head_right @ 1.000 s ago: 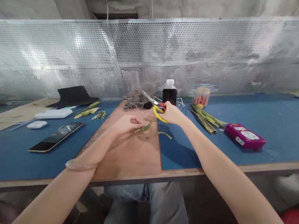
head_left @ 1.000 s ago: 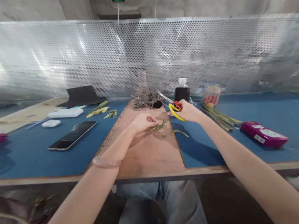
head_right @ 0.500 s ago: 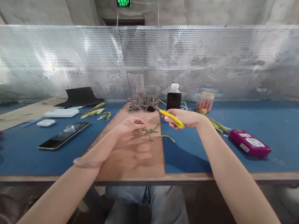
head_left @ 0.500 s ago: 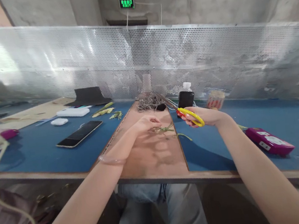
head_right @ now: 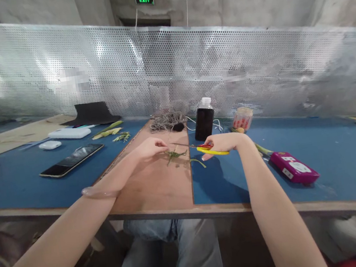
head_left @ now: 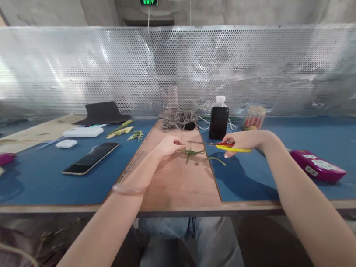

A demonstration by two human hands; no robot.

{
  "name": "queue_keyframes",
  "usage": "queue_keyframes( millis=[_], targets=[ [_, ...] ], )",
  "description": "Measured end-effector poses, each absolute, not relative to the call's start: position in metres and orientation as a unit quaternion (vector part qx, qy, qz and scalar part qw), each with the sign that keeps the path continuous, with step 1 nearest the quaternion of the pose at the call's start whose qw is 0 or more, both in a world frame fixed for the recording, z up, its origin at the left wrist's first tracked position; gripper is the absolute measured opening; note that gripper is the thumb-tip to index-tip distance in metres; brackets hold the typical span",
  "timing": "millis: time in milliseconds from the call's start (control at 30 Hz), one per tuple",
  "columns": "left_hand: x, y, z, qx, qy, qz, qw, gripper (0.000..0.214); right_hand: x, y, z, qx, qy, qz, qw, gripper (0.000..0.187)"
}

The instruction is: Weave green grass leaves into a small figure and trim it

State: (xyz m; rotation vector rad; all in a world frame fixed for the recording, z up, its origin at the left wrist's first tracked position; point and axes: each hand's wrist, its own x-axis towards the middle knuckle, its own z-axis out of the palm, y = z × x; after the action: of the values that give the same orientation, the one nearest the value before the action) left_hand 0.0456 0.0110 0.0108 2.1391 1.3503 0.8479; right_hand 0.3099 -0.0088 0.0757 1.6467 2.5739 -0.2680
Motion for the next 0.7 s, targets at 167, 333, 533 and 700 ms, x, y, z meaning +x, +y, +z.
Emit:
queue_keyframes(
  millis=[167,333,533,700],
  targets=[
    [0.05,0.012,0.011,0.792,0.466,0.341,0.197,0.019,0.305,-0.007,0.072,0.552,0.82,-0.129,0.081,0.067],
    [0.05,0.016,0.011,0.788,0.46,0.366,0.183,0.02,0.304,-0.009,0.074,0.554,0.823,-0.114,0.053,0.068],
    [0.051,0.012,0.015,0.78,0.471,0.372,0.18,0.02,0.302,-0.003,0.069,0.529,0.846,-0.063,0.018,0.057],
    [0.052,0.011,0.016,0.779,0.48,0.362,0.176,0.022,0.3,0.001,0.063,0.522,0.852,-0.037,-0.014,0.048]
  ],
)
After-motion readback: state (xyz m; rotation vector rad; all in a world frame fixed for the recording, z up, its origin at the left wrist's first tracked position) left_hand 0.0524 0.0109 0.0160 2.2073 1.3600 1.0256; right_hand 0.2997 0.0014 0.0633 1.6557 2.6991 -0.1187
